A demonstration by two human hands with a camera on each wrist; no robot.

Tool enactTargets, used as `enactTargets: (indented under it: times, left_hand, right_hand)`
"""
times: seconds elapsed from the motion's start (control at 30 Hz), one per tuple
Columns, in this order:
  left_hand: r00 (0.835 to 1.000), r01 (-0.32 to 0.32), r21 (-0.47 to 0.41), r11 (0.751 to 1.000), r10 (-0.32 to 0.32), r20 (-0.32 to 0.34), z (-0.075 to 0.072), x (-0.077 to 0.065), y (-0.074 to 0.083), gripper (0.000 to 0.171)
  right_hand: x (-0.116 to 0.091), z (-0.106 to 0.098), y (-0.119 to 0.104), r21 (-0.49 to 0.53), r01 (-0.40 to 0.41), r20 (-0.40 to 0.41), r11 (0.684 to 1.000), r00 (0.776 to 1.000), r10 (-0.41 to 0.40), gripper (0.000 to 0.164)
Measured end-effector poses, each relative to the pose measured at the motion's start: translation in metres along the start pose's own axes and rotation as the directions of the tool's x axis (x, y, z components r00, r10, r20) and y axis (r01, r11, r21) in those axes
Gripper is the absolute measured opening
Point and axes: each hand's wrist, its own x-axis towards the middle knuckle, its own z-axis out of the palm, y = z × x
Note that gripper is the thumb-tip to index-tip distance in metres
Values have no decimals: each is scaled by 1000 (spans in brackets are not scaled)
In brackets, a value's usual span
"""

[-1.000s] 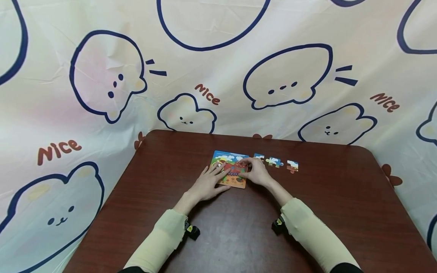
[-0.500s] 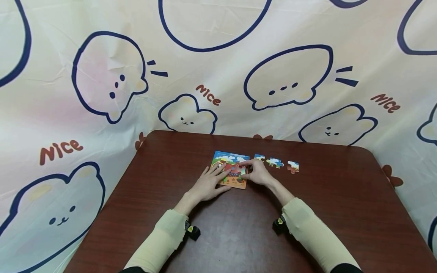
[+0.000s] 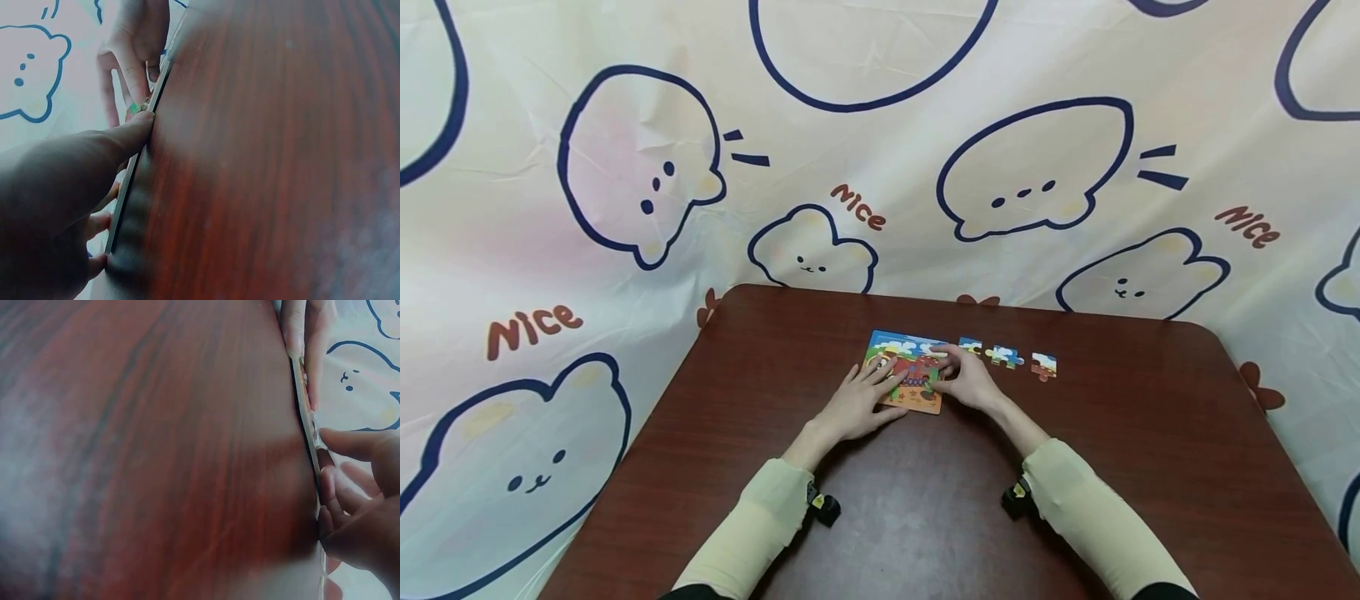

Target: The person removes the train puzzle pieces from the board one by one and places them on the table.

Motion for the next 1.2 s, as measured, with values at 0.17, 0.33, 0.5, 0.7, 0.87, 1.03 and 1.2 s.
enactTargets:
  times: [0.17,0.33,0.5,0.7,0.87,1.03,1.2]
  left_hand:
    - [1000,-1,5,1000,1,-1,1,1,-1,70]
    - [1000,-1,4,1000,1,0,1,0,-2,70]
    - [1000,2,-13,1000,-2,0,1,0,-2,70]
    - [1000,6,-24,1000,-6,5,0,-1,0,70]
    - [1000,3,-27,1000,-3,4,0,-1,0,70]
    - [1000,-4,-27,1000,4,2,2,-1,-1,70]
    - [1000,-14,-33,999,14,-9,2,-2,-2,71]
  right_hand:
    - [-3,-1,3,39,22,-4,999,1000,-22,70]
    - [-5,-2,5,58,35,-9,998,999,-34,67]
    - [-7,0,6,83,48,-35,995,998,-45,54]
    - [-8,-1,8,111,36,-48,993,998,-31,47]
    - [-10,-5,10,121,70,-54,990,997,-63,48]
    - [-17,-16,13,145,66,-38,987,997,-61,47]
    - [-29,-31,19,195,22,-13,980,1000,-20,47]
